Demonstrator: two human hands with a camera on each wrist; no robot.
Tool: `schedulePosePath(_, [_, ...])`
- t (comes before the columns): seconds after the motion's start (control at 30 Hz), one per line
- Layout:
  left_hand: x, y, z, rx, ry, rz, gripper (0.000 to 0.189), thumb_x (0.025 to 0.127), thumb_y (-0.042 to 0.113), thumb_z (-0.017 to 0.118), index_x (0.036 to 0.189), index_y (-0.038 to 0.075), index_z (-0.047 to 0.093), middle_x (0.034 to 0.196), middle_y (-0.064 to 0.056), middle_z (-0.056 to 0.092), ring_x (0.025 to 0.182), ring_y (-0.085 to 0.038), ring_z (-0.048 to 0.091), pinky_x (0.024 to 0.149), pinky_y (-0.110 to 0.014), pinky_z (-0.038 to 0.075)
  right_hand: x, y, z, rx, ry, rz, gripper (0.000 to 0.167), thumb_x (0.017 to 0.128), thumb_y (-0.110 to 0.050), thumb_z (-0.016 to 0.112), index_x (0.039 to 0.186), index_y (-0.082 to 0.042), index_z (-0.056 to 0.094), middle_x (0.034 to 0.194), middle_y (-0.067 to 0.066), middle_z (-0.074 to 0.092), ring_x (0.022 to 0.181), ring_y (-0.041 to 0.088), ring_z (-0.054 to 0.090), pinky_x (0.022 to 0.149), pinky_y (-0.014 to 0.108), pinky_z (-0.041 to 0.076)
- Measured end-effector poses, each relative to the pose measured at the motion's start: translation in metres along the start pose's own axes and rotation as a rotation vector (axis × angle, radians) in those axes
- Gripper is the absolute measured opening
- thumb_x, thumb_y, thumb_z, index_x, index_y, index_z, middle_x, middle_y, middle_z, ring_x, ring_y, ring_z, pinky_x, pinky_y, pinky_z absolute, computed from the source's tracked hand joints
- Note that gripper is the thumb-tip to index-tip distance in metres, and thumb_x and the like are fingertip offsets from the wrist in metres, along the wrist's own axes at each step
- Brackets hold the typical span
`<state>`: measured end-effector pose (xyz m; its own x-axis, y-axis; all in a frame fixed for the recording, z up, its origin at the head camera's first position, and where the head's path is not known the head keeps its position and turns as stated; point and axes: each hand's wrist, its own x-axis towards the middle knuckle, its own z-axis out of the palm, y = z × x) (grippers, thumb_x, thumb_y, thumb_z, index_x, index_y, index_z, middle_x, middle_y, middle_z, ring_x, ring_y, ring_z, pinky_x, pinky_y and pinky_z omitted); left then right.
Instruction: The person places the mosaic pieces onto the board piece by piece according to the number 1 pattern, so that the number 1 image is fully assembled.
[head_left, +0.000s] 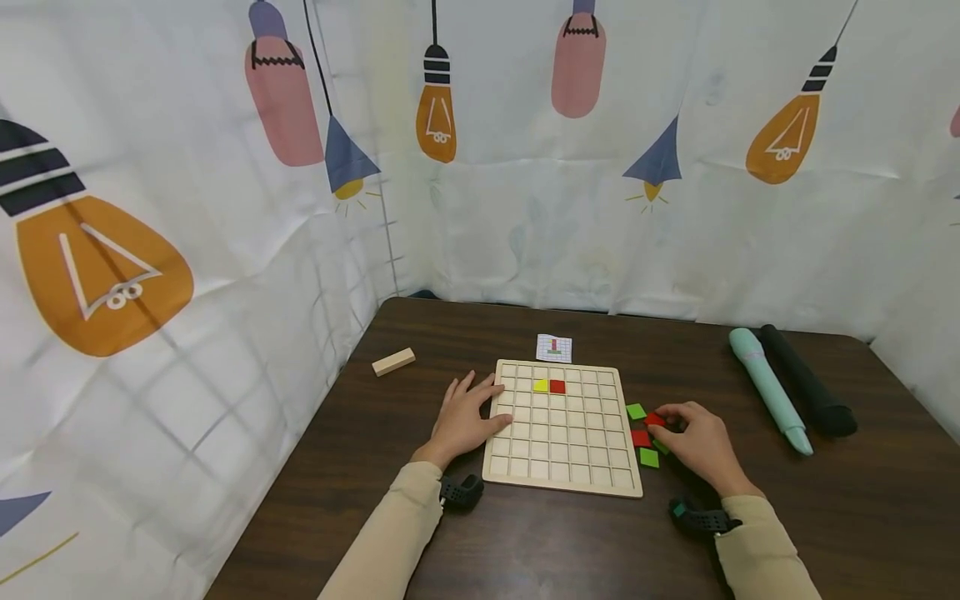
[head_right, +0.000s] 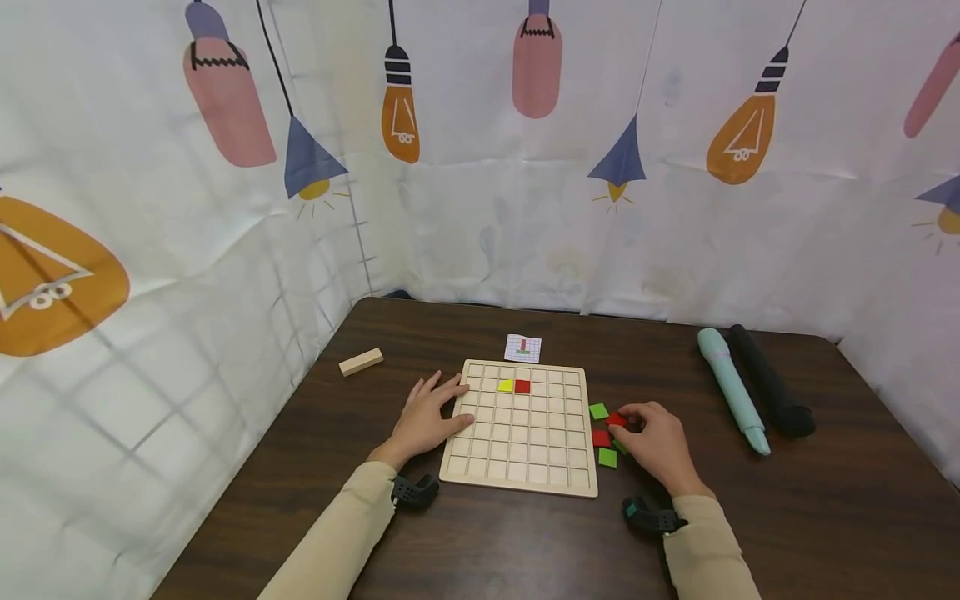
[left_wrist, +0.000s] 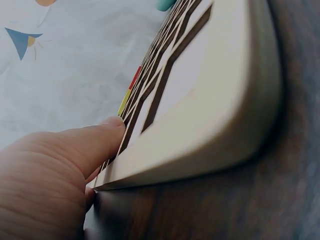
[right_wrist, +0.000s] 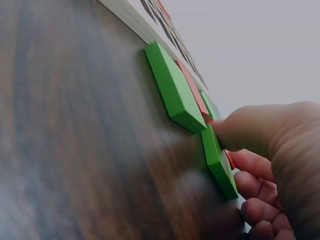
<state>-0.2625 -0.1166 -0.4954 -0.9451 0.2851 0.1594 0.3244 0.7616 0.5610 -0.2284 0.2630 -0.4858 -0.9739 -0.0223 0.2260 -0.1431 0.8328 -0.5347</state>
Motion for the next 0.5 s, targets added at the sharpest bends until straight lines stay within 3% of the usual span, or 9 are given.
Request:
schedulePosePath(0.17, [-0.0033,0.0014,0.0002,-0.026,0.034,0.013,0.051,0.089,0.042,0.069,0.133,0.017,0.062,0.151,-0.002,0.044,0.146,-0.03,0.024,0.121,-0.053,0.008,-0.0009,-0.0021,0.0005,0.005,0.011,0.029,0.026,0.085,-0.021,0.075,0.102,-0.001,0.071,0.097,0.012,0.062,0.079,0.023,0.052,0.063,0.033,0.045])
schedulePosePath(0.4, [-0.0076,0.0054,-0.0016,-0.025,0.04,0.01,0.043,0.09,0.037,0.07,0.127,0.017,0.065,0.15,-0.002,0.044,0.145,-0.028,0.027,0.121,-0.051,0.011,0.0019,-0.004,0.0007,-0.009,0.05,0.006,0.025,0.086,-0.02,0.073,0.103,-0.002,0.072,0.1,0.014,0.063,0.078,0.023,0.053,0.064,0.034,0.046])
schedulePosePath(0.5, [-0.0083,0.0069,-0.0016,-0.053,0.053,-0.003,0.033,0.089,0.035,0.071,0.117,0.018,0.068,0.15,-0.003,0.046,0.145,-0.028,0.028,0.12,-0.052,0.012,0.0025,-0.0044,0.0004,-0.001,0.079,0.016,0.026,0.087,-0.02,0.072,0.105,-0.001,0.07,0.103,0.016,0.063,0.077,0.024,0.051,0.062,0.033,0.044])
